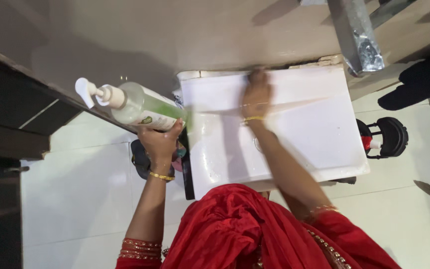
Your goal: The person cleans a white bathroom sink using a black sponge and liquid soap. They apply soap to the sponge, scrub the sink basin, faucet, and surrounding countertop, and rinse the sponge under running water. The person also wipes the sink's edge and the wall behind the faucet.
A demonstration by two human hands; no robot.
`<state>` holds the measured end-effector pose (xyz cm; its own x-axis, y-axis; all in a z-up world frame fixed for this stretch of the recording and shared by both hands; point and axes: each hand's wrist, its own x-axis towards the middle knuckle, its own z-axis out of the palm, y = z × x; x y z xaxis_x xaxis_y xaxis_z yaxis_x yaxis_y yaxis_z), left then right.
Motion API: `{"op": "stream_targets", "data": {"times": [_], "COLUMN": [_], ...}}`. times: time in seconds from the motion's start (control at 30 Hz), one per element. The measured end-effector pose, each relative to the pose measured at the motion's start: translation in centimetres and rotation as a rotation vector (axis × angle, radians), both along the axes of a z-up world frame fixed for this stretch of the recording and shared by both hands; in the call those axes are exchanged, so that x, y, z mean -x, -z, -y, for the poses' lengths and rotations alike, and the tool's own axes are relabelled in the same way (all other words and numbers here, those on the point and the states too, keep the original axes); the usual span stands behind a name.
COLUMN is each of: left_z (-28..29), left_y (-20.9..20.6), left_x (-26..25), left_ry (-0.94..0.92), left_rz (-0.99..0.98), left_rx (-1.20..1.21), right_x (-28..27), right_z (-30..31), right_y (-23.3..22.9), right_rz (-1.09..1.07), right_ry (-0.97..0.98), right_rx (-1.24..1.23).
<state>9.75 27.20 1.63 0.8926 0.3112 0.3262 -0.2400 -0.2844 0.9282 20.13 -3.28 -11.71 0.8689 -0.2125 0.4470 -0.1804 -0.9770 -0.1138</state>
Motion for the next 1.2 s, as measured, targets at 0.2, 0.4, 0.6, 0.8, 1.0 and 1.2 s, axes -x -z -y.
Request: {"op": "stream_targets", "data": {"times": [0.2,0.4,0.6,0.8,1.0,1.2], "left_z": [-1.8,-3.5,-3.4,-4.5,-3.3,-2.9], "left_y": [-2.2,-1.5,-1.3,-1.7,-0.6,-1.0], "left_x": [1.8,4.6,5.2,6.2,6.2,5.9], "left_ry": [-0.1,-0.143,-0.089,-0.065,-0.065,-0.072], "left_rz": [0.039,-0.063,-0.103,-0.014,-0.06,-0.063], "left_rx": [-0.282,-0.206,-0.231,-0.308,-0.254,-0.287], "right_x": [5.2,3.5,4.4,3.8,2.1,2.7], "right_z": [-6.1,4.2,-13.9,-8.6,-12.7,-10.6], "right_y": [-5.4,-5.9,-6.9,-12.6,-7.1,-9.9], "right_rz": [-0.222,-0.134,-0.242,-0.35,-0.149,-0.167], "right_ry": [-0.56,0.209,-0.636,-0.653,-0.718,-0.546], "right_rx": [-0.034,-0.093,-0.083,0.056,0.082,0.089]}}
